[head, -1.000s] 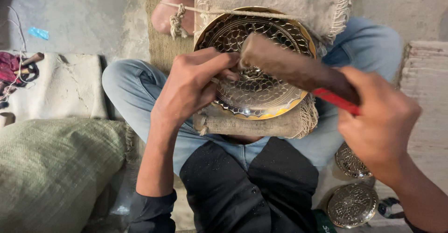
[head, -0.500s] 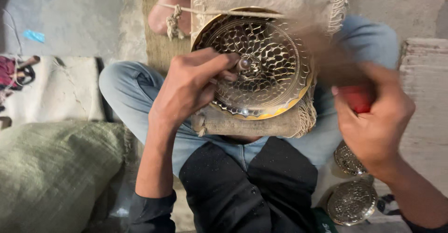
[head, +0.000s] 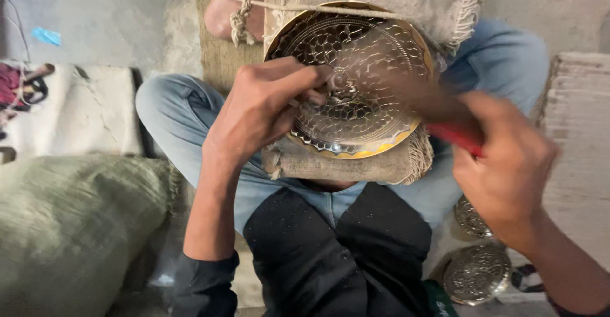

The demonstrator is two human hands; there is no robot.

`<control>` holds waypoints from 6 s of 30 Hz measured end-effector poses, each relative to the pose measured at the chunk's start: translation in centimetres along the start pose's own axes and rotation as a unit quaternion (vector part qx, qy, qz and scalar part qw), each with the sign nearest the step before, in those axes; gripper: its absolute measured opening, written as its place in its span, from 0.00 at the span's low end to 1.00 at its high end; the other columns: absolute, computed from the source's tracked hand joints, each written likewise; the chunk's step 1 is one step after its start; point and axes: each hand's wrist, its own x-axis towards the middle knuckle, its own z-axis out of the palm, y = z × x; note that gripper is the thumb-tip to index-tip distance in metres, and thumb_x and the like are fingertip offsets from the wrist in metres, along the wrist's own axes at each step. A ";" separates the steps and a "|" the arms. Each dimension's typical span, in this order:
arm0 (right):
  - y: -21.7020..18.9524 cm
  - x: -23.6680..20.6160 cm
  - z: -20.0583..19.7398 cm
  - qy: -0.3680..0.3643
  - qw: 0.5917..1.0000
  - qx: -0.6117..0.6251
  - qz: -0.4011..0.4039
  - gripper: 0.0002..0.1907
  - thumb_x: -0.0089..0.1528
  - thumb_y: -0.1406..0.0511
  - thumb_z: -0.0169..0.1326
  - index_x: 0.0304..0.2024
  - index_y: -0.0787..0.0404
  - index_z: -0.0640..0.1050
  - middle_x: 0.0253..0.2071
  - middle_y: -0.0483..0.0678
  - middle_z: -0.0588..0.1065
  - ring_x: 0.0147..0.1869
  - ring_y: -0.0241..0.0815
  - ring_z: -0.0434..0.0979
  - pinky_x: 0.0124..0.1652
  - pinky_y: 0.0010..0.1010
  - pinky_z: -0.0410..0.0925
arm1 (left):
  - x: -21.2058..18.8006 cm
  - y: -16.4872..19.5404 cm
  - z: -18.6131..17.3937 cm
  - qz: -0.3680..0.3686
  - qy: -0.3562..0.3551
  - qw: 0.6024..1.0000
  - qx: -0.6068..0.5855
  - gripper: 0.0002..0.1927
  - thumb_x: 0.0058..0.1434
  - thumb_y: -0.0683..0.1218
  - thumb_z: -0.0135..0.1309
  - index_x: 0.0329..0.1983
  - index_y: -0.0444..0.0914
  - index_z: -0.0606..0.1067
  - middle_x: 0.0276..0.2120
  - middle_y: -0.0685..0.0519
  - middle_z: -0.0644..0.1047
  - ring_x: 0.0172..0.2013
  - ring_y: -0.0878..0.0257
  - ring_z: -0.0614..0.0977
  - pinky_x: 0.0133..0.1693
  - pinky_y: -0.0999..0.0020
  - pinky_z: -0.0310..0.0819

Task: The person sits cross-legged on the floor with a decorative brass plate resting on a sandbag, holds a punch against the plate's embossed pattern, and repeatedly strikes the punch with a wooden mallet to work the design. Around 01:27 they lift and reposition the plate, retie the restraining cord, and resume hammering.

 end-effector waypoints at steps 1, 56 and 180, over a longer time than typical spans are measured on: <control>-0.1 0.1 0.0 -0.003 0.993 -0.080 -0.090 0.22 0.55 0.78 0.64 0.51 0.64 0.74 0.39 0.56 0.78 0.41 0.51 0.80 0.42 0.38 0.72 | 0.1 -0.1 -0.1 0.007 -0.007 1.000 -0.001 0.24 0.43 0.28 0.49 0.47 0.31 0.73 0.36 0.48 0.81 0.40 0.52 0.83 0.39 0.60 0.77; 5.0 -3.5 0.4 0.088 0.923 0.362 0.096 0.30 0.65 0.75 0.61 0.65 0.71 0.62 0.42 0.52 0.73 0.42 0.38 0.74 0.47 0.24 0.69 | 0.1 -0.4 1.9 0.013 0.189 0.970 -0.153 0.12 0.72 0.31 0.55 0.53 0.36 0.71 0.44 0.49 0.82 0.44 0.63 0.88 0.46 0.71 0.86; 3.0 2.0 -0.4 0.026 0.997 0.079 -0.005 0.24 0.61 0.80 0.62 0.59 0.65 0.74 0.45 0.52 0.73 0.46 0.44 0.76 0.46 0.29 0.70 | -0.7 0.5 1.6 -0.001 0.050 0.998 0.046 0.27 0.52 0.29 0.51 0.56 0.36 0.74 0.36 0.50 0.78 0.38 0.55 0.82 0.40 0.60 0.76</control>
